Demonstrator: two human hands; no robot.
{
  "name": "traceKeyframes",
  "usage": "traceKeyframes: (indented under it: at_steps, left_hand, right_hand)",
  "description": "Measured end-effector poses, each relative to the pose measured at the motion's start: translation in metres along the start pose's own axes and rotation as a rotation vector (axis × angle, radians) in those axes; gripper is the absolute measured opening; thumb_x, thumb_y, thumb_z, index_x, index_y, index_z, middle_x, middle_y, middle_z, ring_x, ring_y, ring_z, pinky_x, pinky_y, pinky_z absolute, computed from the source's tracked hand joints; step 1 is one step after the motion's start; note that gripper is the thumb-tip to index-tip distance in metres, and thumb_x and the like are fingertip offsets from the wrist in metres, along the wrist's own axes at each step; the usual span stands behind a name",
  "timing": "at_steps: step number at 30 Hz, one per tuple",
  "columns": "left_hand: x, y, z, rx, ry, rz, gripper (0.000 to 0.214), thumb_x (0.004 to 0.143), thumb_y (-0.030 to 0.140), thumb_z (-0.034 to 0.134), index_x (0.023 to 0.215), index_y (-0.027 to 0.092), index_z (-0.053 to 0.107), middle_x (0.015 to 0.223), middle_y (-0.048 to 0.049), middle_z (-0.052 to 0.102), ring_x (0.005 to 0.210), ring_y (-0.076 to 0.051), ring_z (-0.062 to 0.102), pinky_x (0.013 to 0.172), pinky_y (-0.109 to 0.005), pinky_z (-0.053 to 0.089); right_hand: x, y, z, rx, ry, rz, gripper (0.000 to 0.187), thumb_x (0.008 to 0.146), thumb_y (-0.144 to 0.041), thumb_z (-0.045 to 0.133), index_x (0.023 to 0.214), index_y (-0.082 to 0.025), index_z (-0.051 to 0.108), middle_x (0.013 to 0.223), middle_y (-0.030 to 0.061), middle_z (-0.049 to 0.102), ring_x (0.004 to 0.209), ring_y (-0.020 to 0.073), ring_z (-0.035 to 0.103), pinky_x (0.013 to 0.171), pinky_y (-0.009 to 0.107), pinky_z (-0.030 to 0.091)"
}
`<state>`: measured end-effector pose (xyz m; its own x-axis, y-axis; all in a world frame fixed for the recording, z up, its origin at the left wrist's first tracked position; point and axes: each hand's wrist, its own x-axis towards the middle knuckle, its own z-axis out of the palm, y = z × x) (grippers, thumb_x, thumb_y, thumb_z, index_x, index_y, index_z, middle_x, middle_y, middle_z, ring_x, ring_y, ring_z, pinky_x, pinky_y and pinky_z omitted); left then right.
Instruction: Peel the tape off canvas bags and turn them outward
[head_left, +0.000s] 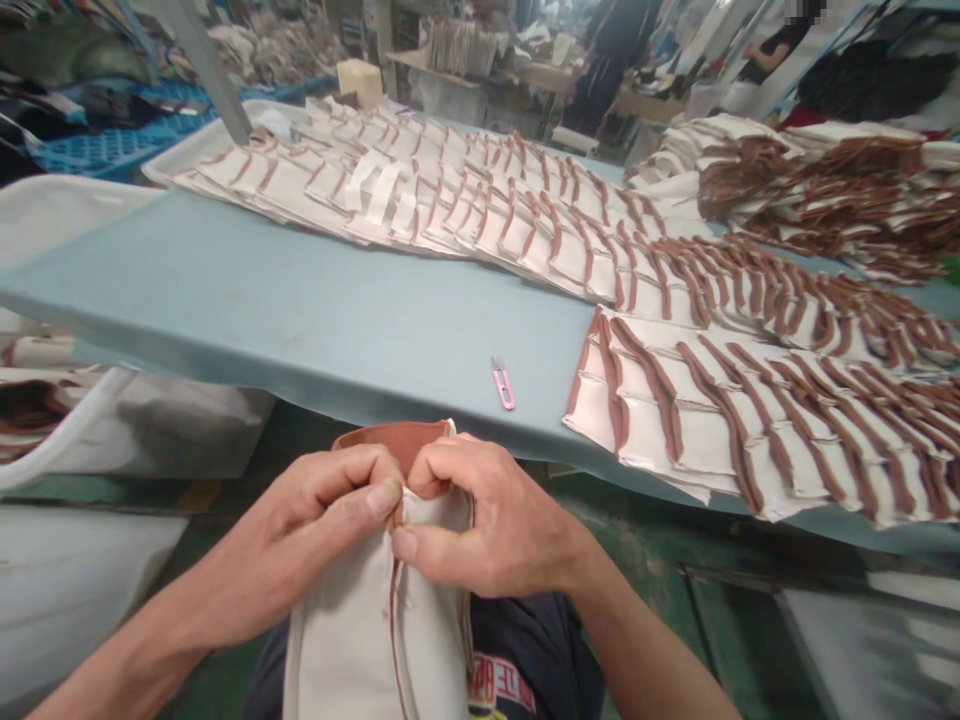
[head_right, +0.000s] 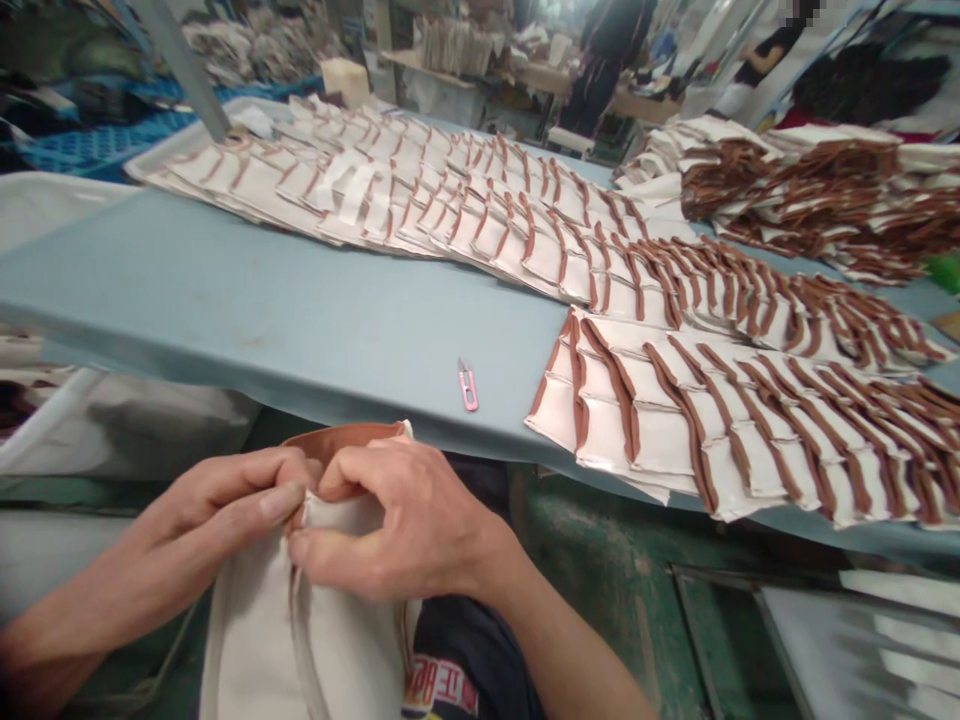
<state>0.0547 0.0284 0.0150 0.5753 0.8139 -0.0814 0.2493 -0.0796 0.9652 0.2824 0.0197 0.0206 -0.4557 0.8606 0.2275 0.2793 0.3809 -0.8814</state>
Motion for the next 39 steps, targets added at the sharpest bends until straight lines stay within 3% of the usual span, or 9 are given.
traceKeyframes:
  at_steps: [5, 10, 15, 18, 23, 28, 32, 36, 39]
  left_hand:
    - [0.001, 0.005, -0.007, 0.12, -0.016, -0.001, 0.036, 0.108, 0.047, 0.066, 0.084, 0.02, 0.07, 0.077, 0.0039, 0.061, 0.068, -0.013, 0.054, 0.06, -0.017, 0.047]
    - [0.007, 0.011, -0.008, 0.168, -0.025, 0.078, 0.033, 0.107, 0.035, 0.064, 0.079, 0.02, 0.07, 0.069, 0.0074, 0.055, 0.06, -0.009, 0.047, 0.053, -0.015, 0.039]
    - [0.016, 0.022, -0.012, 0.345, -0.044, 0.187, 0.031, 0.105, 0.024, 0.058, 0.077, 0.02, 0.071, 0.067, 0.0076, 0.064, 0.058, -0.008, 0.054, 0.056, -0.016, 0.042]
    - [0.018, 0.027, -0.015, 0.41, -0.015, 0.262, 0.027, 0.103, 0.021, 0.059, 0.08, 0.02, 0.072, 0.068, 0.0079, 0.068, 0.058, -0.007, 0.059, 0.057, -0.015, 0.043]
    - [0.016, 0.018, -0.016, 0.424, 0.02, 0.241, 0.023, 0.101, 0.02, 0.061, 0.08, 0.021, 0.072, 0.064, 0.0095, 0.064, 0.052, -0.007, 0.052, 0.05, -0.016, 0.039]
    - [0.013, 0.004, -0.013, 0.407, 0.001, 0.225, 0.023, 0.099, 0.018, 0.057, 0.078, 0.021, 0.067, 0.064, 0.0098, 0.055, 0.054, -0.008, 0.046, 0.05, -0.018, 0.035]
    - [0.012, -0.002, -0.011, 0.374, 0.004, 0.238, 0.021, 0.096, 0.017, 0.054, 0.077, 0.021, 0.061, 0.066, 0.0101, 0.05, 0.055, -0.007, 0.041, 0.05, -0.018, 0.032]
    - [0.003, -0.011, -0.008, 0.32, -0.015, 0.179, 0.022, 0.095, 0.016, 0.052, 0.074, 0.022, 0.055, 0.065, 0.0103, 0.043, 0.055, -0.008, 0.037, 0.049, -0.019, 0.03]
    - [-0.005, -0.013, -0.008, 0.306, -0.014, 0.123, 0.022, 0.092, 0.018, 0.05, 0.071, 0.022, 0.051, 0.064, 0.0096, 0.041, 0.056, -0.008, 0.038, 0.05, -0.02, 0.03]
  right_hand:
    - [-0.002, 0.01, -0.005, 0.054, 0.005, 0.025, 0.02, 0.087, -0.028, 0.076, 0.079, -0.024, 0.057, 0.077, -0.0045, 0.065, 0.072, 0.0141, 0.058, 0.074, 0.027, 0.042]
    - [-0.004, 0.01, -0.005, -0.058, 0.021, -0.022, 0.02, 0.09, -0.026, 0.076, 0.081, -0.024, 0.059, 0.078, -0.0029, 0.07, 0.073, 0.0148, 0.062, 0.074, 0.027, 0.043]
    - [-0.001, 0.003, -0.011, -0.198, 0.006, -0.105, 0.018, 0.088, -0.019, 0.072, 0.079, -0.023, 0.056, 0.071, -0.006, 0.064, 0.064, 0.012, 0.056, 0.068, 0.027, 0.037]
    - [0.003, 0.001, -0.017, -0.21, -0.046, -0.113, 0.015, 0.094, -0.017, 0.07, 0.083, -0.021, 0.061, 0.076, -0.0039, 0.072, 0.068, 0.0122, 0.062, 0.07, 0.027, 0.04]
    - [0.005, 0.003, -0.019, -0.3, -0.055, -0.16, 0.022, 0.101, -0.014, 0.06, 0.082, -0.02, 0.068, 0.08, 0.0018, 0.079, 0.073, 0.0146, 0.069, 0.071, 0.028, 0.043]
    - [0.002, 0.007, -0.008, -0.403, 0.061, -0.218, 0.024, 0.094, -0.012, 0.057, 0.073, -0.02, 0.067, 0.067, 0.0004, 0.074, 0.059, 0.0133, 0.06, 0.063, 0.029, 0.038]
    - [0.004, 0.008, 0.003, -0.187, 0.118, -0.083, 0.02, 0.088, -0.016, 0.058, 0.07, -0.02, 0.066, 0.062, -0.0031, 0.067, 0.056, 0.0109, 0.055, 0.061, 0.024, 0.039]
    - [0.008, 0.006, 0.011, 0.014, -0.03, 0.197, 0.014, 0.083, -0.019, 0.063, 0.069, -0.021, 0.063, 0.059, -0.0068, 0.059, 0.053, 0.009, 0.048, 0.055, 0.021, 0.035]
    - [0.008, 0.004, 0.014, -0.002, -0.081, 0.195, 0.015, 0.08, -0.017, 0.064, 0.067, -0.021, 0.06, 0.059, -0.0074, 0.057, 0.053, 0.0084, 0.047, 0.055, 0.022, 0.032]
